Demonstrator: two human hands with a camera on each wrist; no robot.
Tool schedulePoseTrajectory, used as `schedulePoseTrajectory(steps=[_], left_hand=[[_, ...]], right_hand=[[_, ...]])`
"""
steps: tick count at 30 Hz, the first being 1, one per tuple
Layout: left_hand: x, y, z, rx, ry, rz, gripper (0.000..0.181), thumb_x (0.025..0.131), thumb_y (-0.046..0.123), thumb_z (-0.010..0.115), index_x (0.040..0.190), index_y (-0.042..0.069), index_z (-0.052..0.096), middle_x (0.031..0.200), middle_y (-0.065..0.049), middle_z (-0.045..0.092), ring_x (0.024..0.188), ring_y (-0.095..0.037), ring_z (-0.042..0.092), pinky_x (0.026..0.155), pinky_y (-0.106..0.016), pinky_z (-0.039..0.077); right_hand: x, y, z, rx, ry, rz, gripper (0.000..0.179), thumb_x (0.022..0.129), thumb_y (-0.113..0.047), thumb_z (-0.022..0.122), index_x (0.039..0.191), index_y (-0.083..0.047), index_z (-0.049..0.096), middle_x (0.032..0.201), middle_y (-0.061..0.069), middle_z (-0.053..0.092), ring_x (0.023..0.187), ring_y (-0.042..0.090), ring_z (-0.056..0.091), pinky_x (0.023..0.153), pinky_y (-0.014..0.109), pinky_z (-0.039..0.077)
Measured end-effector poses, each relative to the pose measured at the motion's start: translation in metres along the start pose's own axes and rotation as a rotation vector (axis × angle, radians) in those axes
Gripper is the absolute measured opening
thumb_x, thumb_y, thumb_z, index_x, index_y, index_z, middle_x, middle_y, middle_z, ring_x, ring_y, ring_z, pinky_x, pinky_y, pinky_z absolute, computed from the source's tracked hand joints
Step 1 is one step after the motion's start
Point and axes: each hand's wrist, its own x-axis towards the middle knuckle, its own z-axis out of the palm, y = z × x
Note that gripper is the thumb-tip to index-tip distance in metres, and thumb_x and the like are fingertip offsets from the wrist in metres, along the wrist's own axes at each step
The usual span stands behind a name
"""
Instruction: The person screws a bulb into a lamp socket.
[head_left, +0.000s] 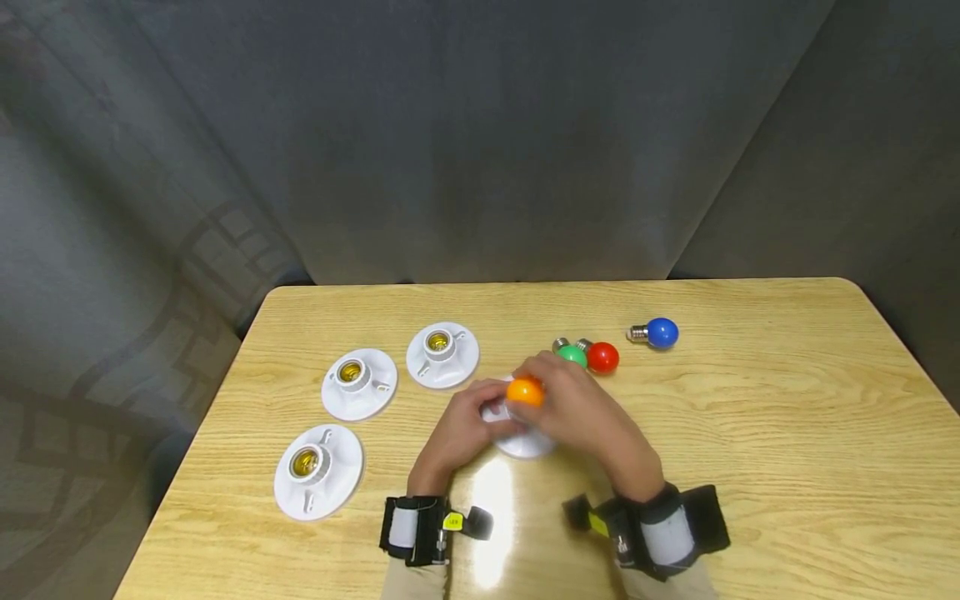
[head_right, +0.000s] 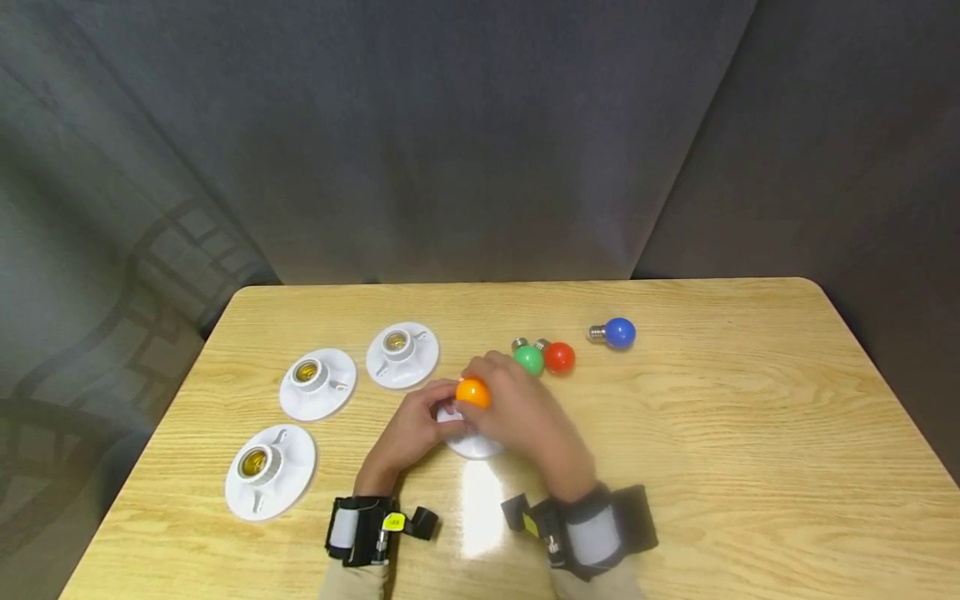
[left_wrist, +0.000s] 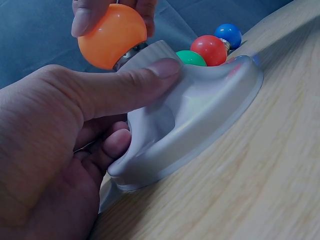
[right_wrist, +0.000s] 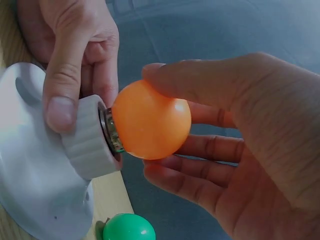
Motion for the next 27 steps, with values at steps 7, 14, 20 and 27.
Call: schedulePoseTrajectory(steps=[7, 14, 20, 27], left_hand=[[0.0, 0.001, 0.0, -0.014, -0.002, -0.003, 0.044, 0.072, 0.022, 0.082, 0.113, 0.026, 0.071, 0.118, 0.013, 0.067, 0.113, -0.01, 0.056, 0.102, -0.039, 0.042], [0.0, 0.0, 0.001, -0.058, -0.002, -0.014, 0.031, 0.071, 0.021, 0.082, 0.098, 0.032, 0.073, 0.114, 0.017, 0.067, 0.113, -0.01, 0.055, 0.102, -0.04, 0.041], [0.0, 0.0, 0.001, -0.062, -0.006, -0.017, 0.034, 0.071, 0.022, 0.082, 0.103, 0.03, 0.073, 0.114, 0.016, 0.067, 0.112, -0.01, 0.055, 0.102, -0.04, 0.042], [0.0, 0.001, 0.0, -0.033, 0.006, 0.003, 0.045, 0.071, 0.028, 0.084, 0.113, 0.025, 0.071, 0.117, 0.011, 0.067, 0.109, -0.011, 0.056, 0.098, -0.035, 0.043]], right_hand=[[0.003, 0.0, 0.004, 0.002, 0.041, 0.049, 0.029, 0.081, -0.03, 0.077, 0.095, -0.009, 0.063, 0.091, 0.004, 0.062, 0.078, 0.016, 0.054, 0.066, 0.024, 0.048], [0.006, 0.0, 0.01, -0.018, 0.062, 0.161, 0.047, 0.081, -0.051, 0.072, 0.087, -0.01, 0.05, 0.069, 0.004, 0.048, 0.064, 0.016, 0.047, 0.049, 0.022, 0.036], [0.004, -0.002, 0.006, -0.029, 0.008, 0.197, 0.051, 0.08, -0.054, 0.073, 0.093, -0.01, 0.051, 0.072, 0.005, 0.05, 0.064, 0.016, 0.048, 0.049, 0.024, 0.037], [-0.003, 0.001, -0.008, -0.067, 0.021, 0.054, 0.043, 0.087, -0.038, 0.071, 0.113, -0.004, 0.064, 0.109, 0.009, 0.066, 0.094, 0.024, 0.062, 0.079, 0.038, 0.056]])
